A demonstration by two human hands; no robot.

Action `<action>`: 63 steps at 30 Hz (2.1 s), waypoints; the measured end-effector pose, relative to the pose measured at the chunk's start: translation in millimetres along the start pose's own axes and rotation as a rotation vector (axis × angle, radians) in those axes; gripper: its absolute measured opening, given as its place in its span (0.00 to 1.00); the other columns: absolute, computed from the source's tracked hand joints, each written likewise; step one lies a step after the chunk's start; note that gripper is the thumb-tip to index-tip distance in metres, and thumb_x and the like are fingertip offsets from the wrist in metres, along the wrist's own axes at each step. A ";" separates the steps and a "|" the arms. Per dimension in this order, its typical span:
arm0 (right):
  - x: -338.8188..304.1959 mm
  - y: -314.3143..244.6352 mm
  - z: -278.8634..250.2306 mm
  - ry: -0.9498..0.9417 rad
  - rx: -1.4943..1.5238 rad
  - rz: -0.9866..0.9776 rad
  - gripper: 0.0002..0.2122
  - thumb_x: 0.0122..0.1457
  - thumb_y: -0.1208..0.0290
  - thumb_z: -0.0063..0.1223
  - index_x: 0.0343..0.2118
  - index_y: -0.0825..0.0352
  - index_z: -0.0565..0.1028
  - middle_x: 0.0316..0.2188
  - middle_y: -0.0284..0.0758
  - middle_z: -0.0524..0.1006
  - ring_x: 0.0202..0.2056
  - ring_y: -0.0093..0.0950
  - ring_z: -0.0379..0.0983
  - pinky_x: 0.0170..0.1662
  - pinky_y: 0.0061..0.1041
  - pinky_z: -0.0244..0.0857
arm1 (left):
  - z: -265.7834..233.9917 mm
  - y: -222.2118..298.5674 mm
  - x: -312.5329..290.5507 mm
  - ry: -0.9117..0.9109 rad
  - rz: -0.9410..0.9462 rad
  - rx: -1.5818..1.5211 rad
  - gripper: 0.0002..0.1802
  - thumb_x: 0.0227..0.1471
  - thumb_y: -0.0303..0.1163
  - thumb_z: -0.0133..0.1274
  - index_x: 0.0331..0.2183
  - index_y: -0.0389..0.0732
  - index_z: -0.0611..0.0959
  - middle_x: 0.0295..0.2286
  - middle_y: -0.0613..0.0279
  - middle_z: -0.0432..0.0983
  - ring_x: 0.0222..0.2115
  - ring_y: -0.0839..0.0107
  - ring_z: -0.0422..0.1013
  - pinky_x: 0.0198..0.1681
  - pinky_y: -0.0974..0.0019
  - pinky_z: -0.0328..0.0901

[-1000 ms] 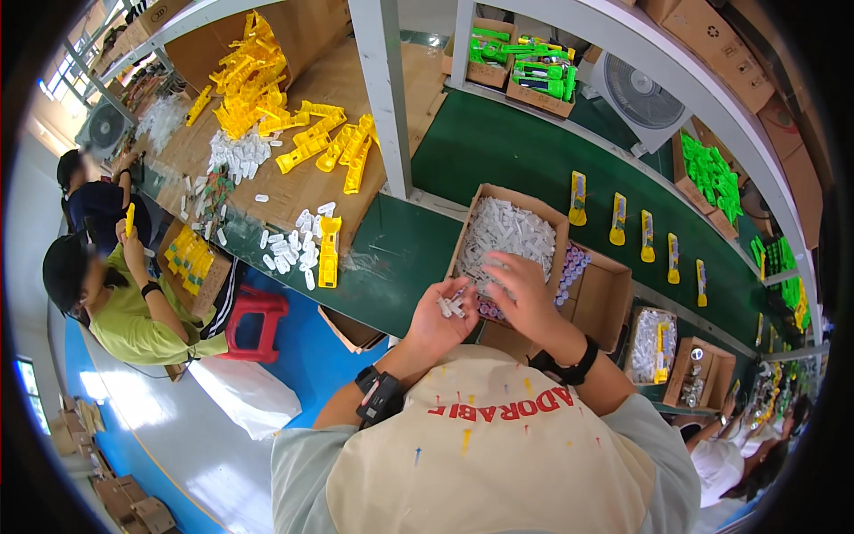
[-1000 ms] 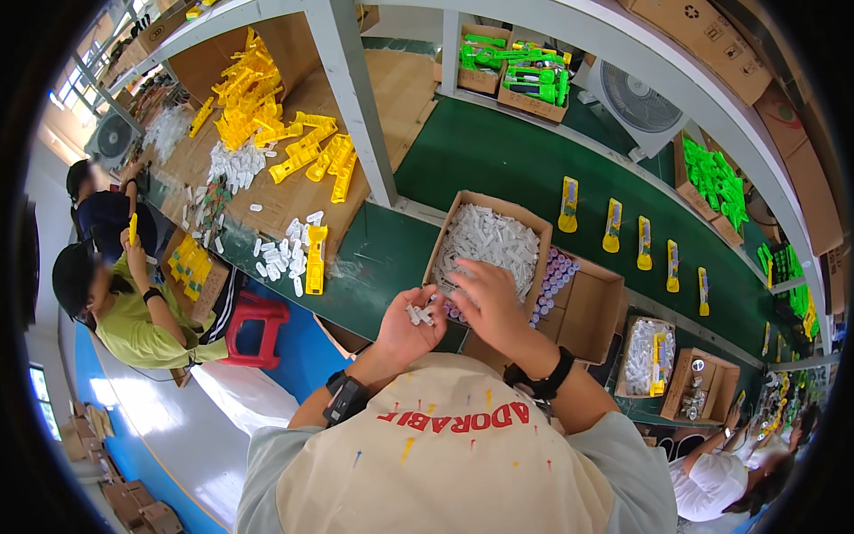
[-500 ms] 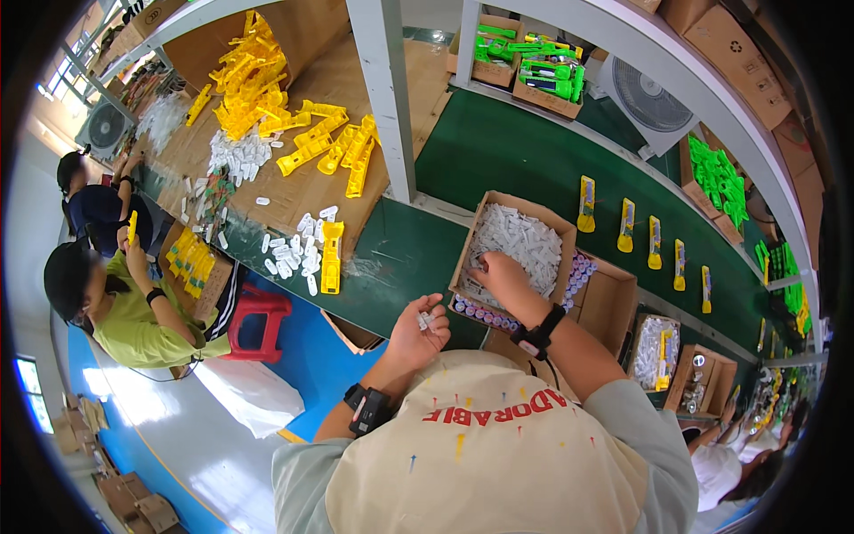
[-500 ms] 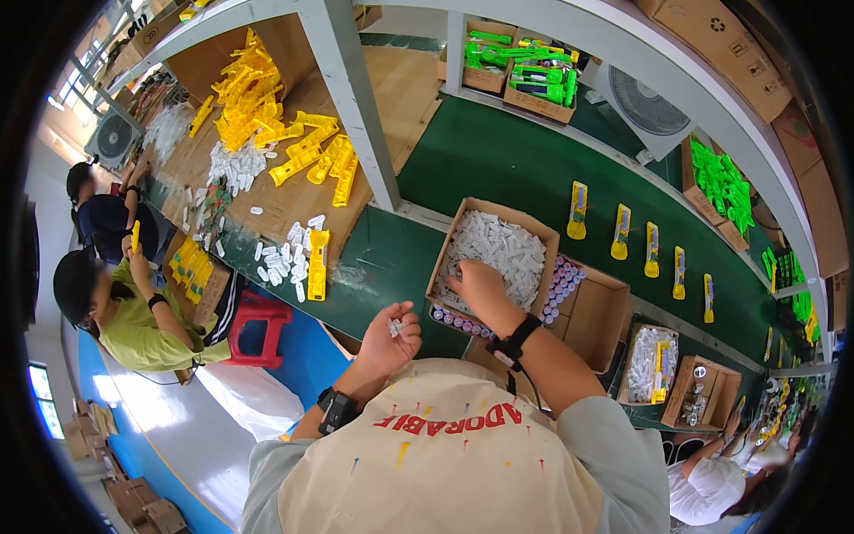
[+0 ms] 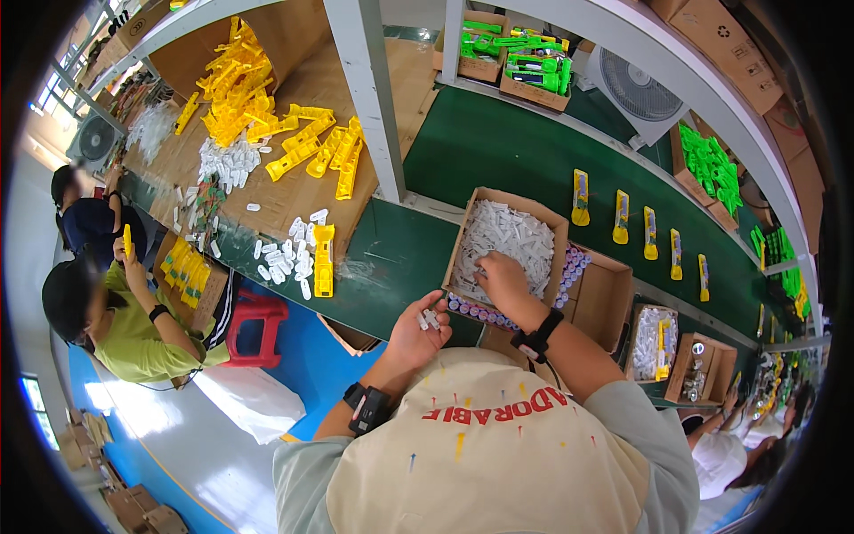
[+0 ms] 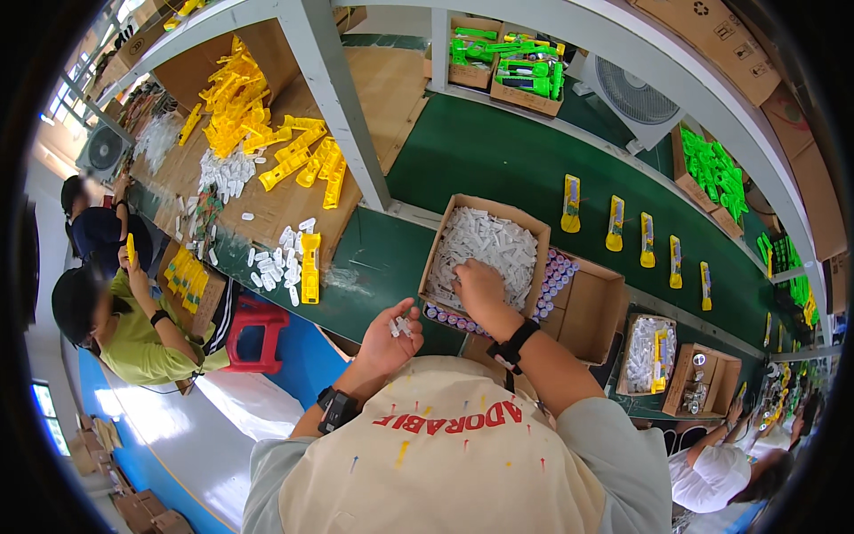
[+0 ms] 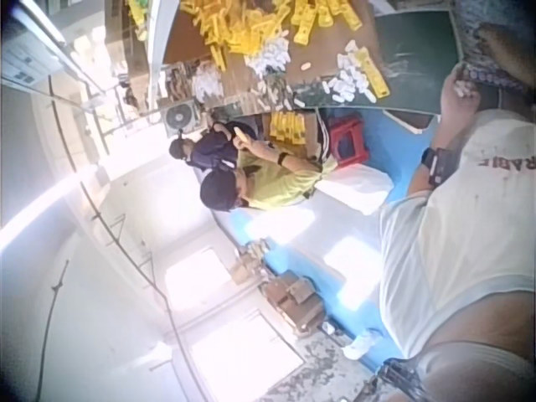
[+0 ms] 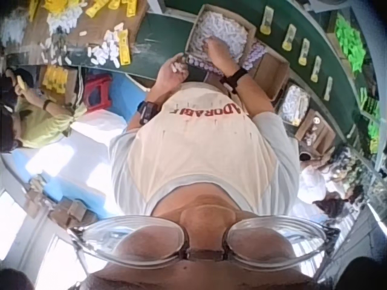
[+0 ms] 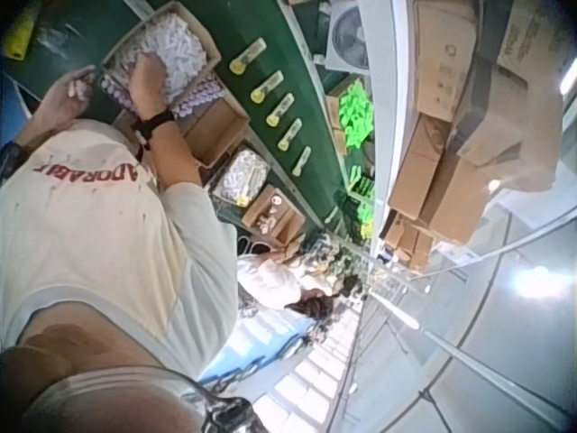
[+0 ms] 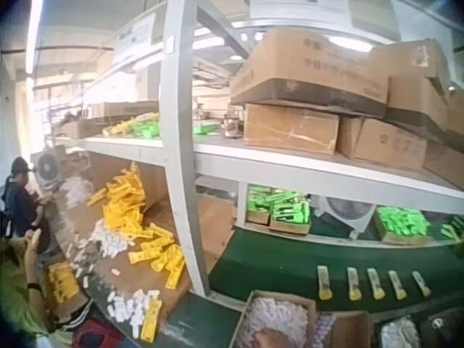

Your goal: Manually assembling and packaging small yellow and blue plastic components into trays in a factory setting.

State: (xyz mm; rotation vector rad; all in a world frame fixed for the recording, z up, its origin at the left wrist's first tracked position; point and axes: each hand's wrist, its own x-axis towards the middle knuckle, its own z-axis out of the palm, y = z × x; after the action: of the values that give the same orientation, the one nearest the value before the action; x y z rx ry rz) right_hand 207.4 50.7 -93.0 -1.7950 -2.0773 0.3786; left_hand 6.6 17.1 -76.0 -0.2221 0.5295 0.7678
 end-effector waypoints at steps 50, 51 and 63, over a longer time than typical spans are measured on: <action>25.8 32.1 -29.2 -0.183 0.135 -0.132 0.05 0.41 0.77 0.52 0.25 0.68 0.73 0.26 0.40 0.70 0.29 0.37 0.68 0.32 0.31 0.63 | -5.1 1.9 -1.9 0.092 0.003 0.008 0.05 0.49 0.31 0.46 0.31 0.43 0.72 0.23 0.67 0.69 0.20 0.75 0.64 0.22 0.71 0.61; 22.9 33.2 -27.8 -0.158 0.120 -0.139 0.06 0.41 0.77 0.53 0.25 0.68 0.74 0.26 0.40 0.70 0.30 0.37 0.69 0.33 0.30 0.63 | -5.3 2.2 -2.4 0.092 0.005 0.007 0.05 0.49 0.31 0.46 0.31 0.43 0.72 0.23 0.67 0.69 0.20 0.75 0.64 0.22 0.71 0.61; 23.9 37.3 -32.8 -0.166 0.143 -0.107 0.07 0.41 0.75 0.54 0.26 0.68 0.74 0.27 0.39 0.72 0.29 0.36 0.69 0.33 0.29 0.63 | -7.5 2.3 -4.9 0.113 0.035 -0.003 0.05 0.49 0.31 0.46 0.31 0.43 0.72 0.23 0.67 0.69 0.20 0.75 0.63 0.22 0.71 0.61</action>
State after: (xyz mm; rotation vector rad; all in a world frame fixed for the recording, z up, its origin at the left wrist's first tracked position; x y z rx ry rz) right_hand 252.1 78.8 -77.3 -1.6103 -2.1852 0.6485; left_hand -0.8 13.0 -79.7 -0.2604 0.6409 0.7930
